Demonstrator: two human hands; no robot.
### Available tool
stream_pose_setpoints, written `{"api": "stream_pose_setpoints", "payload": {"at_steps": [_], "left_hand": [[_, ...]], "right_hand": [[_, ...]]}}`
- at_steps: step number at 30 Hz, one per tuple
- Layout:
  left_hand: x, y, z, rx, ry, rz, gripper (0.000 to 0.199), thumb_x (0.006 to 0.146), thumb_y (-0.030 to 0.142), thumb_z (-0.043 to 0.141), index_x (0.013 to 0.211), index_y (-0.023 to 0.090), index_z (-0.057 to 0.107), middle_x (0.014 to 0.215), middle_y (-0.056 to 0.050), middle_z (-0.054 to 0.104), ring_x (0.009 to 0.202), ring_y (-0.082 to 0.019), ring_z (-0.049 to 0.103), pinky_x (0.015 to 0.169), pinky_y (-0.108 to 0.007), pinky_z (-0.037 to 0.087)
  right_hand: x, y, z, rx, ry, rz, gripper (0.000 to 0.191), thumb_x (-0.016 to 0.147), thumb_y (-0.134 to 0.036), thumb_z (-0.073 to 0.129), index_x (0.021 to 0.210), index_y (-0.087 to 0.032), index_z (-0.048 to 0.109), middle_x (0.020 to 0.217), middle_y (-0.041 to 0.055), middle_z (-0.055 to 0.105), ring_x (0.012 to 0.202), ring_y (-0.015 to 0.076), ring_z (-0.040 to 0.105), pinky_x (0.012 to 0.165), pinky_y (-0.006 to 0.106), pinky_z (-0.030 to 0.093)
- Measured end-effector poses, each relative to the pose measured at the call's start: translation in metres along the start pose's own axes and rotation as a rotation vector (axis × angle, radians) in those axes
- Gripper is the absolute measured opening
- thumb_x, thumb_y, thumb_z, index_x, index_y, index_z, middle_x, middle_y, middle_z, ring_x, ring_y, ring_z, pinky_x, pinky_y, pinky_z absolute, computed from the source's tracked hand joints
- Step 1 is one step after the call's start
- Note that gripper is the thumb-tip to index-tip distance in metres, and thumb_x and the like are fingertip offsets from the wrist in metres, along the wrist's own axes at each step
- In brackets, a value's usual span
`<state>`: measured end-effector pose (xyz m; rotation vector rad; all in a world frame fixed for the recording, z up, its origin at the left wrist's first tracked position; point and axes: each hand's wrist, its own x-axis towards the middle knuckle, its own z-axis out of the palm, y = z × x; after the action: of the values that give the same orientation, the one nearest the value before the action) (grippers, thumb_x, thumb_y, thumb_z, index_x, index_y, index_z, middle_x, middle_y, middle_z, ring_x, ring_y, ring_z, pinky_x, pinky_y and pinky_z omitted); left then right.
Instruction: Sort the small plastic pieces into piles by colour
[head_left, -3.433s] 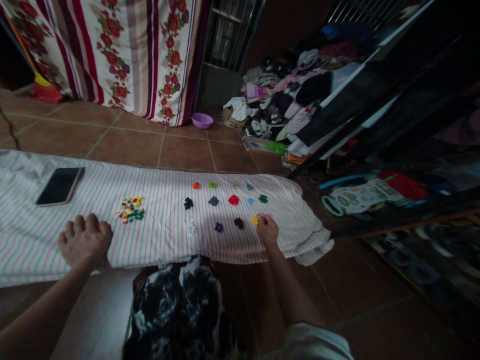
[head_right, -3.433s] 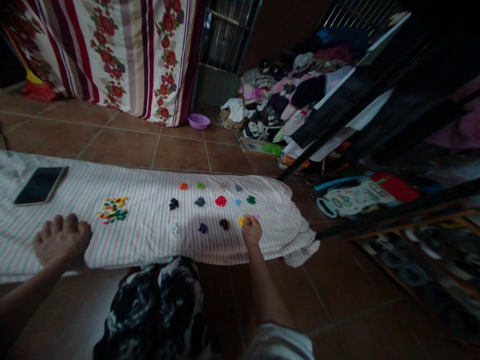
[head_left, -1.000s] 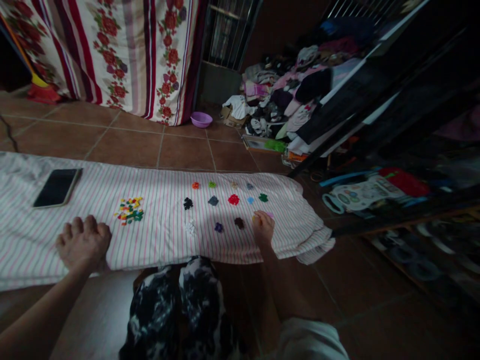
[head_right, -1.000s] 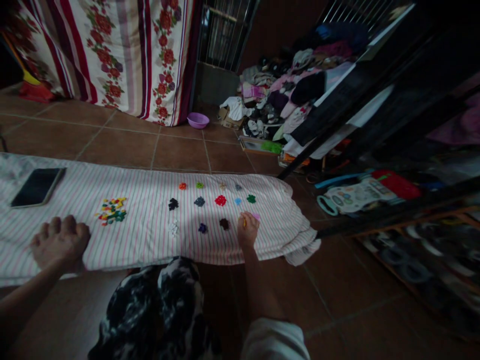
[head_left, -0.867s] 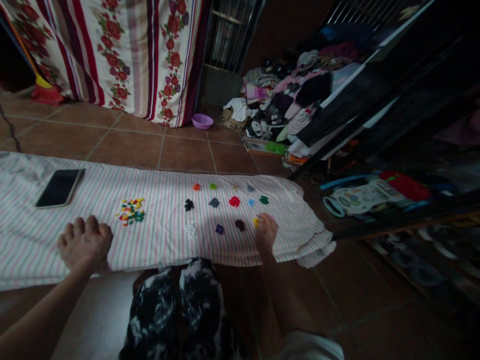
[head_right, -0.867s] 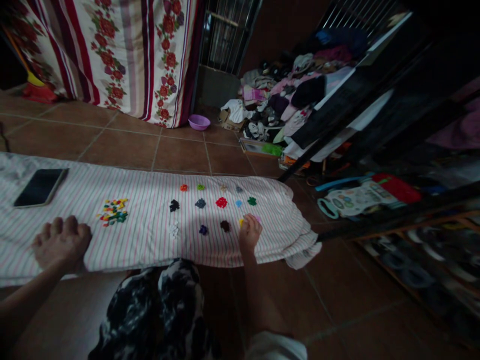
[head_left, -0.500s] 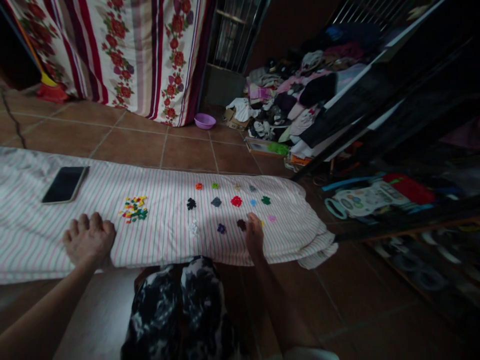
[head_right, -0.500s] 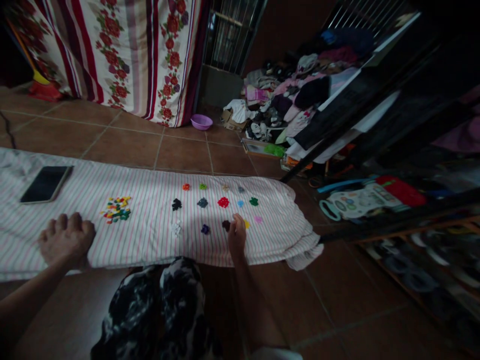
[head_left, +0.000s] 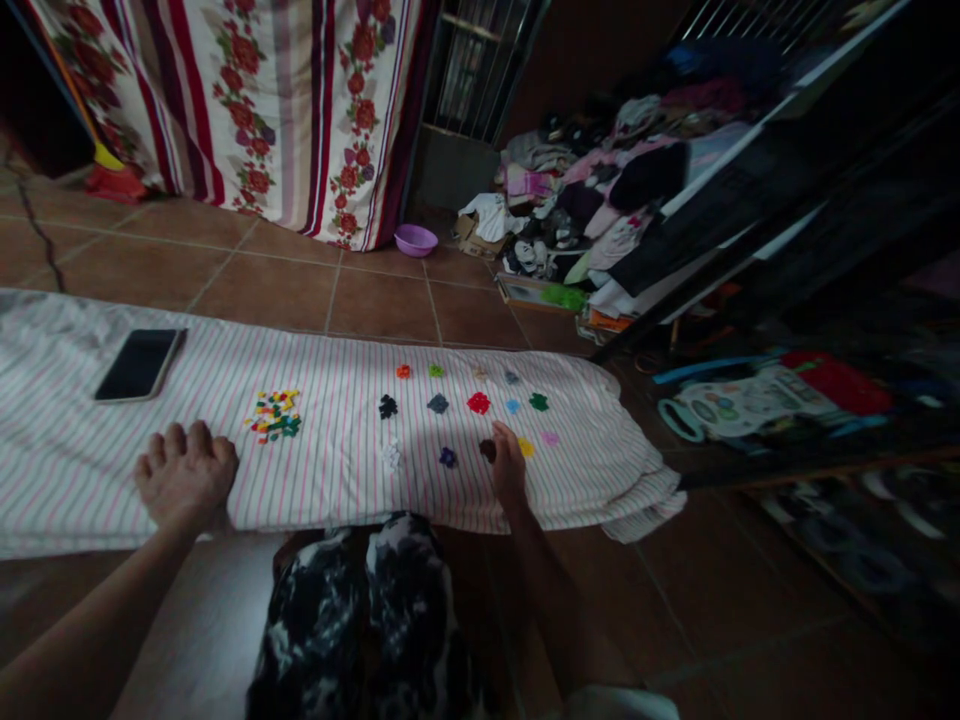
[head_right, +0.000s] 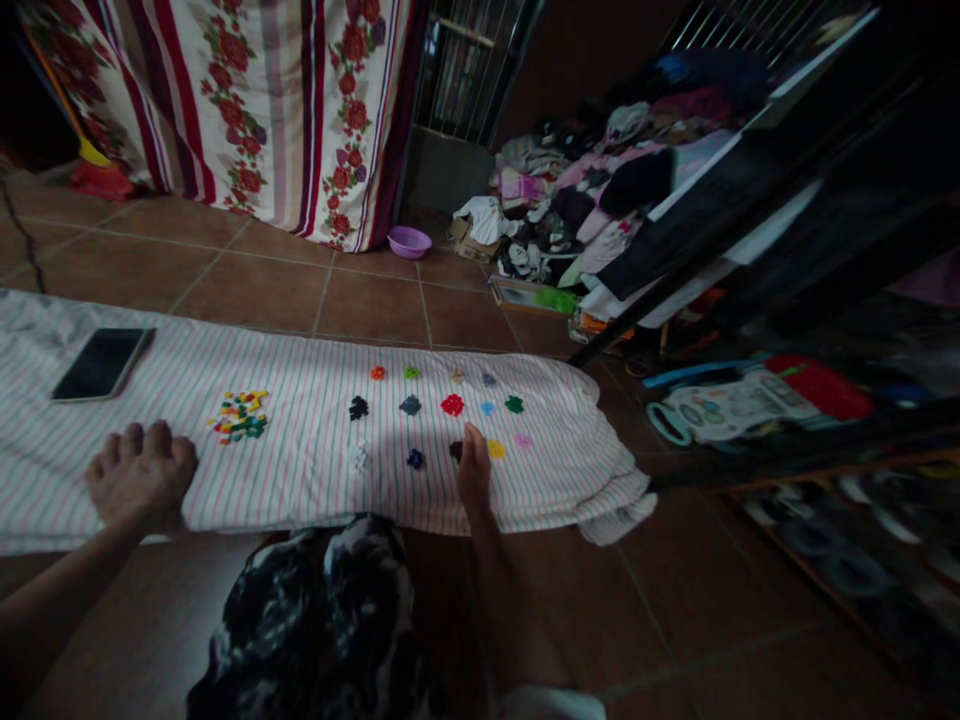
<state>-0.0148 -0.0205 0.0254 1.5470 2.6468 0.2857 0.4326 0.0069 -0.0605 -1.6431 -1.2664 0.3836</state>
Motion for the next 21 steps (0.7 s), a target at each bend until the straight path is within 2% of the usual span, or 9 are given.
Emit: {"api": "stream_pose_setpoints", "payload": {"at_steps": [2, 5, 8, 11, 14, 16, 18, 19, 21], "left_hand": [[0.001, -0.003, 0.005, 0.050, 0.068, -0.003, 0.047, 0.090, 0.032, 0.025, 0.121, 0.011, 0.053, 0.131, -0.019, 0.051, 0.129, -0.033, 0.039, 0.101, -0.049, 0.035], [0.003, -0.006, 0.012, 0.040, 0.126, 0.016, 0.047, 0.092, 0.032, 0.024, 0.123, 0.012, 0.053, 0.133, -0.020, 0.051, 0.131, -0.033, 0.039, 0.102, -0.049, 0.035], [0.004, -0.008, 0.018, 0.037, 0.152, 0.012, 0.049, 0.091, 0.032, 0.025, 0.123, 0.010, 0.055, 0.134, -0.021, 0.051, 0.132, -0.035, 0.039, 0.104, -0.049, 0.033], [0.006, -0.009, 0.022, 0.046, 0.184, -0.006, 0.051, 0.091, 0.032, 0.025, 0.128, 0.011, 0.053, 0.140, -0.020, 0.049, 0.135, -0.034, 0.037, 0.107, -0.048, 0.030], [0.007, -0.010, 0.027, 0.050, 0.184, -0.024, 0.053, 0.091, 0.033, 0.025, 0.132, 0.011, 0.051, 0.143, -0.019, 0.047, 0.137, -0.033, 0.035, 0.109, -0.048, 0.028], [0.009, -0.011, 0.029, 0.056, 0.191, -0.022, 0.054, 0.091, 0.034, 0.025, 0.133, 0.012, 0.051, 0.144, -0.018, 0.047, 0.137, -0.033, 0.035, 0.110, -0.048, 0.028], [0.010, -0.012, 0.031, 0.059, 0.196, -0.024, 0.054, 0.091, 0.035, 0.025, 0.133, 0.012, 0.051, 0.144, -0.018, 0.047, 0.137, -0.032, 0.035, 0.110, -0.047, 0.028], [0.010, -0.012, 0.032, 0.057, 0.193, -0.028, 0.054, 0.091, 0.035, 0.026, 0.134, 0.012, 0.051, 0.144, -0.017, 0.047, 0.138, -0.032, 0.035, 0.110, -0.047, 0.028], [0.011, -0.012, 0.032, 0.053, 0.186, -0.038, 0.055, 0.091, 0.035, 0.026, 0.134, 0.013, 0.050, 0.145, -0.017, 0.047, 0.138, -0.031, 0.035, 0.110, -0.046, 0.027]], "right_hand": [[0.000, -0.003, -0.003, 0.014, -0.013, 0.003, 0.052, 0.094, -0.052, 0.030, 0.120, -0.018, 0.060, 0.124, 0.0146, 0.061, 0.115, 0.0232, 0.057, 0.100, 0.043, 0.045], [0.002, -0.012, -0.006, -0.009, 0.004, -0.057, 0.052, 0.093, -0.053, 0.032, 0.118, -0.018, 0.061, 0.123, 0.0146, 0.062, 0.116, 0.0243, 0.056, 0.101, 0.045, 0.044], [0.011, -0.030, -0.005, -0.060, 0.034, -0.164, 0.052, 0.091, -0.054, 0.037, 0.118, -0.016, 0.061, 0.121, 0.0151, 0.063, 0.113, 0.0260, 0.058, 0.099, 0.047, 0.045], [0.021, -0.055, 0.007, -0.070, 0.001, -0.282, 0.049, 0.089, -0.053, 0.043, 0.115, -0.017, 0.062, 0.115, 0.0144, 0.065, 0.103, 0.0249, 0.062, 0.090, 0.043, 0.050], [0.026, -0.082, 0.032, -0.048, -0.090, -0.348, 0.042, 0.089, -0.050, 0.045, 0.105, -0.017, 0.065, 0.102, 0.0118, 0.068, 0.092, 0.0217, 0.064, 0.081, 0.036, 0.052], [0.025, -0.100, 0.056, -0.052, -0.215, -0.364, 0.037, 0.091, -0.048, 0.044, 0.089, -0.019, 0.066, 0.084, 0.0070, 0.069, 0.078, 0.0186, 0.063, 0.073, 0.030, 0.050], [0.020, -0.118, 0.083, -0.073, -0.375, -0.395, 0.037, 0.092, -0.045, 0.044, 0.072, -0.021, 0.063, 0.066, 0.0022, 0.063, 0.066, 0.0157, 0.059, 0.067, 0.026, 0.046], [0.017, -0.127, 0.096, -0.083, -0.447, -0.422, 0.037, 0.093, -0.043, 0.043, 0.069, -0.021, 0.062, 0.062, 0.0012, 0.061, 0.063, 0.0150, 0.058, 0.066, 0.025, 0.044], [0.010, -0.145, 0.124, -0.083, -0.553, -0.484, 0.032, 0.093, -0.037, 0.044, 0.073, -0.021, 0.063, 0.066, 0.0012, 0.062, 0.065, 0.0149, 0.058, 0.068, 0.025, 0.043]]}}
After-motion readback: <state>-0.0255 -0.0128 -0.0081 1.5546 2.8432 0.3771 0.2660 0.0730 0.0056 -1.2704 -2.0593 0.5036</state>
